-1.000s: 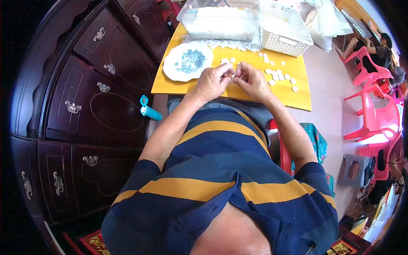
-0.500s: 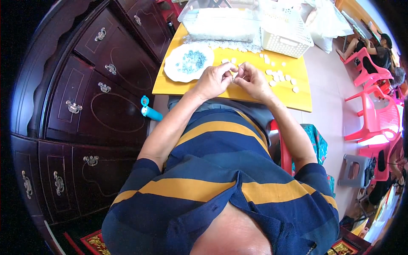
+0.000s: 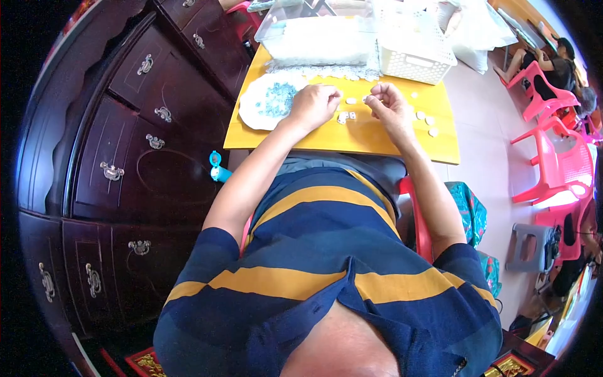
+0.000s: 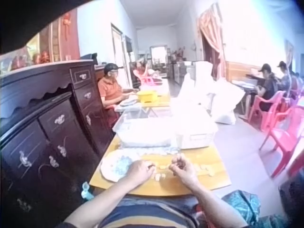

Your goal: Sorting small white circular objects into a patterned dish on a table.

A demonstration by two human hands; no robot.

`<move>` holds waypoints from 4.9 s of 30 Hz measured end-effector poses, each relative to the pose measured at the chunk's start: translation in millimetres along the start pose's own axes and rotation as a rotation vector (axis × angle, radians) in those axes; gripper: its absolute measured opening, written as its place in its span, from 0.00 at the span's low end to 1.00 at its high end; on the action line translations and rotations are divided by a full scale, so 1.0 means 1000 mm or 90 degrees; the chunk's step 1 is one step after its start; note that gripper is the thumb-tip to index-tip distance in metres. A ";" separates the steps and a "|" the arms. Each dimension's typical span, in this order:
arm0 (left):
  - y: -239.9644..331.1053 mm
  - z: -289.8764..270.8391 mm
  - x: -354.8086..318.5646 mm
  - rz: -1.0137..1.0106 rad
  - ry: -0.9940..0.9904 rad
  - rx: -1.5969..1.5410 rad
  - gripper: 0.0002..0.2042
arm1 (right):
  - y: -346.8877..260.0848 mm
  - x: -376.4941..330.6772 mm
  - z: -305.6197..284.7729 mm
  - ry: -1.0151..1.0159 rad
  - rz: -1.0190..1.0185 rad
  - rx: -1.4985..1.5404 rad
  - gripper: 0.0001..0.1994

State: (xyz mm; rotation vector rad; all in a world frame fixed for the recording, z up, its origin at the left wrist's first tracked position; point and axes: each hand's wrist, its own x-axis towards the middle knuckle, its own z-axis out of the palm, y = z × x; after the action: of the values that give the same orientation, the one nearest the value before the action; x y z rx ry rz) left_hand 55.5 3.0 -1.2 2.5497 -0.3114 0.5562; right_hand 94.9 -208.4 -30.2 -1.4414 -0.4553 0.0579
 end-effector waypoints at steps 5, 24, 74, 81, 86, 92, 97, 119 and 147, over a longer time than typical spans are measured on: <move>-0.001 0.020 0.018 0.019 -0.046 0.082 0.08 | -0.005 -0.001 0.001 0.053 0.006 0.026 0.10; 0.014 0.021 0.024 -0.066 0.009 -0.209 0.06 | -0.003 0.000 0.001 0.066 0.017 0.040 0.09; 0.010 0.003 -0.031 -0.089 -0.029 -0.500 0.15 | -0.005 -0.010 0.012 -0.123 0.083 0.000 0.08; 0.006 0.008 -0.031 -0.078 -0.023 -0.522 0.15 | -0.005 -0.009 0.012 -0.124 0.088 -0.010 0.08; 0.005 0.009 -0.031 -0.084 -0.030 -0.547 0.15 | -0.007 -0.010 0.013 -0.125 0.094 -0.017 0.09; 0.009 0.007 -0.032 -0.079 -0.049 -0.535 0.13 | -0.005 -0.010 0.012 -0.143 0.086 -0.014 0.09; 0.011 0.004 -0.032 -0.072 -0.044 -0.491 0.11 | -0.004 -0.011 0.015 -0.136 0.087 -0.014 0.10; 0.047 -0.019 -0.022 0.150 0.100 0.044 0.11 | -0.016 -0.013 0.020 -0.130 0.220 0.203 0.07; 0.041 -0.023 -0.021 0.207 0.038 0.073 0.11 | -0.020 -0.016 0.017 -0.127 0.205 0.157 0.10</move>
State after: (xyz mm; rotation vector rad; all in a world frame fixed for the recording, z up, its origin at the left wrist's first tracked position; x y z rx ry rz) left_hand 15.9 -17.2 25.4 2.6008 -0.6975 0.7889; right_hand 70.1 -199.6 -14.5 -1.2575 -0.3602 0.5028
